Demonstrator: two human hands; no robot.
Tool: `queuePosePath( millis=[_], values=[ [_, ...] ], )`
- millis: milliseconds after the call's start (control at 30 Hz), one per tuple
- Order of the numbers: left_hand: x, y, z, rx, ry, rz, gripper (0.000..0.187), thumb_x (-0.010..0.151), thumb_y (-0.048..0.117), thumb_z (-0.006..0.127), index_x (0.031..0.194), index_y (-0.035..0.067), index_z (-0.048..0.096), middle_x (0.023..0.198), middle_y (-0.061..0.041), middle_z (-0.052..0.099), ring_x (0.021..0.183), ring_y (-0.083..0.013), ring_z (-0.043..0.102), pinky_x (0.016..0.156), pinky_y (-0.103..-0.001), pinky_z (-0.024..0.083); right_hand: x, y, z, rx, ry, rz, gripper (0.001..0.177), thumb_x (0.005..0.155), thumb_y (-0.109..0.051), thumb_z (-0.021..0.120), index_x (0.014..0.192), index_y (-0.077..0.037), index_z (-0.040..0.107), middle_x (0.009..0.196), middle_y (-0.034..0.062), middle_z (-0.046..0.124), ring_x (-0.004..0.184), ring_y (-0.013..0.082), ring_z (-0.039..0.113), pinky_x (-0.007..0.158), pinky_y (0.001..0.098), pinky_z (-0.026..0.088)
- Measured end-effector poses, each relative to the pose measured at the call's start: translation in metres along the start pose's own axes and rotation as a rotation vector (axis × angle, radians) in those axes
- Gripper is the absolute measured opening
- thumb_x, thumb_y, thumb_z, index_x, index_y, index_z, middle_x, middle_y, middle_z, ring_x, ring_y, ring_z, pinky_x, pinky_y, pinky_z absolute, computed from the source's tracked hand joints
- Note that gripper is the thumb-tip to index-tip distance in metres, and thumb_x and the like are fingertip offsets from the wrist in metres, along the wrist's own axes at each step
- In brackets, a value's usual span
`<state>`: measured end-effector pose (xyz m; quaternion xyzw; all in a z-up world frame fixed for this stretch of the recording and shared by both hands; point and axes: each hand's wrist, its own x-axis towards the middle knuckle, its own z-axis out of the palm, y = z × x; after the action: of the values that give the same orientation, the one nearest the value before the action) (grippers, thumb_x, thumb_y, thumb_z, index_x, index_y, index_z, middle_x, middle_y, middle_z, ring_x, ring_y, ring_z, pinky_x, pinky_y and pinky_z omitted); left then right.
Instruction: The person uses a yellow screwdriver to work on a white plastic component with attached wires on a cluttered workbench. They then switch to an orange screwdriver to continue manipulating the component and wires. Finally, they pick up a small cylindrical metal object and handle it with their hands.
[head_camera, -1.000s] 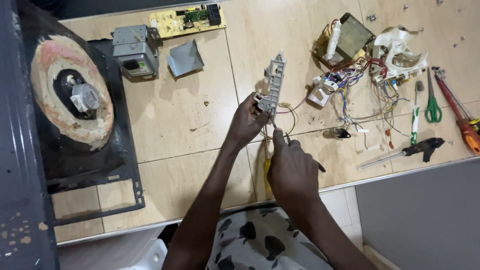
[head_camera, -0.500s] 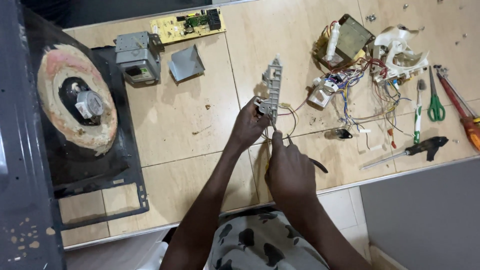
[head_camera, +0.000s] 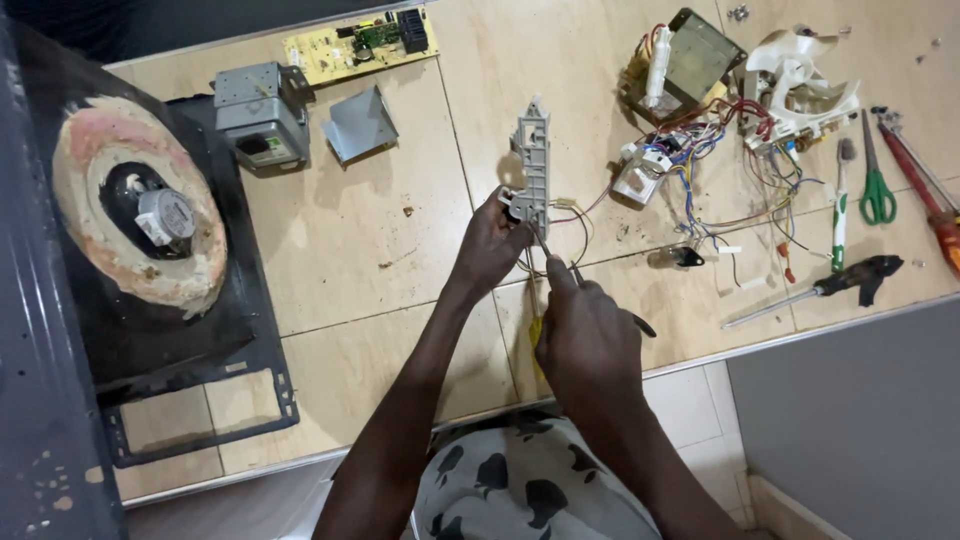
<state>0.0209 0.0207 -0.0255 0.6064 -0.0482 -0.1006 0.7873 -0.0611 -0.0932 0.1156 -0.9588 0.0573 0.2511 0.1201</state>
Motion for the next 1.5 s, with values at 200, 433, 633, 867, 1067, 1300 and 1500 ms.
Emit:
queuePosePath(
  millis=[200,433,633,867,1067,1300,1500],
  values=[
    [-0.004,0.025,0.007,0.067,-0.008,0.0,0.031,0.084,0.002,0.058,0.115,0.006,0.061,0.092,-0.005,0.062,0.09,-0.0137,0.061,0.074,-0.027,0.056,-0.003,0.002,0.001,0.002,0.034,-0.012,0.055,0.093,-0.014,0.053,0.147,-0.017,0.048,0.096,0.0194,0.069,0.088,0.0465,0.074,0.073,0.06,0.06],
    [-0.001,0.008,-0.001,0.03,-0.012,-0.016,0.038,0.082,-0.001,0.06,0.119,0.006,0.062,0.094,-0.002,0.065,0.088,-0.0116,0.063,0.074,-0.026,0.058,0.0,-0.002,0.023,0.049,0.073,0.002,0.056,0.094,-0.009,0.053,0.149,-0.009,0.043,0.1,0.0276,0.067,0.089,0.053,0.072,0.074,0.0644,0.06],
    [0.002,0.011,0.001,0.018,-0.011,-0.009,0.034,0.083,-0.002,0.058,0.117,0.004,0.061,0.095,-0.004,0.064,0.088,-0.0134,0.062,0.074,-0.026,0.058,0.0,-0.001,0.038,-0.021,0.095,0.016,0.065,0.091,-0.008,0.055,0.154,-0.012,0.039,0.108,0.0251,0.063,0.085,0.0522,0.073,0.071,0.062,0.062],
    [0.003,-0.002,-0.004,0.056,-0.023,0.028,0.034,0.083,0.0,0.06,0.117,0.004,0.061,0.096,-0.006,0.064,0.091,-0.0171,0.062,0.077,-0.032,0.059,0.001,-0.004,0.029,-0.036,0.068,0.026,0.067,0.09,-0.011,0.059,0.154,-0.013,0.041,0.11,0.0232,0.064,0.085,0.053,0.073,0.071,0.063,0.06],
    [-0.002,0.016,0.004,0.09,-0.015,0.033,0.033,0.082,0.0,0.059,0.114,0.005,0.061,0.092,-0.005,0.06,0.09,-0.0158,0.061,0.076,-0.029,0.057,0.013,0.004,0.024,-0.1,0.028,0.012,0.06,0.091,-0.013,0.059,0.149,-0.015,0.044,0.101,0.0188,0.066,0.087,0.0488,0.074,0.07,0.059,0.061],
    [-0.002,-0.011,0.005,0.149,0.034,0.044,0.029,0.083,0.003,0.059,0.112,0.005,0.061,0.089,-0.009,0.06,0.088,-0.0196,0.061,0.076,-0.035,0.056,0.012,-0.008,0.023,-0.106,0.011,-0.004,0.055,0.094,-0.012,0.053,0.148,-0.008,0.043,0.101,0.0208,0.068,0.093,0.0477,0.074,0.075,0.0577,0.061],
    [0.001,-0.024,0.001,0.154,0.053,0.058,0.025,0.085,0.006,0.062,0.11,0.006,0.063,0.086,-0.009,0.061,0.085,-0.0178,0.062,0.072,-0.034,0.056,0.008,-0.009,0.019,-0.102,-0.004,0.03,0.061,0.09,-0.011,0.058,0.15,-0.009,0.045,0.099,0.0208,0.068,0.092,0.0466,0.074,0.074,0.058,0.061]
  ],
)
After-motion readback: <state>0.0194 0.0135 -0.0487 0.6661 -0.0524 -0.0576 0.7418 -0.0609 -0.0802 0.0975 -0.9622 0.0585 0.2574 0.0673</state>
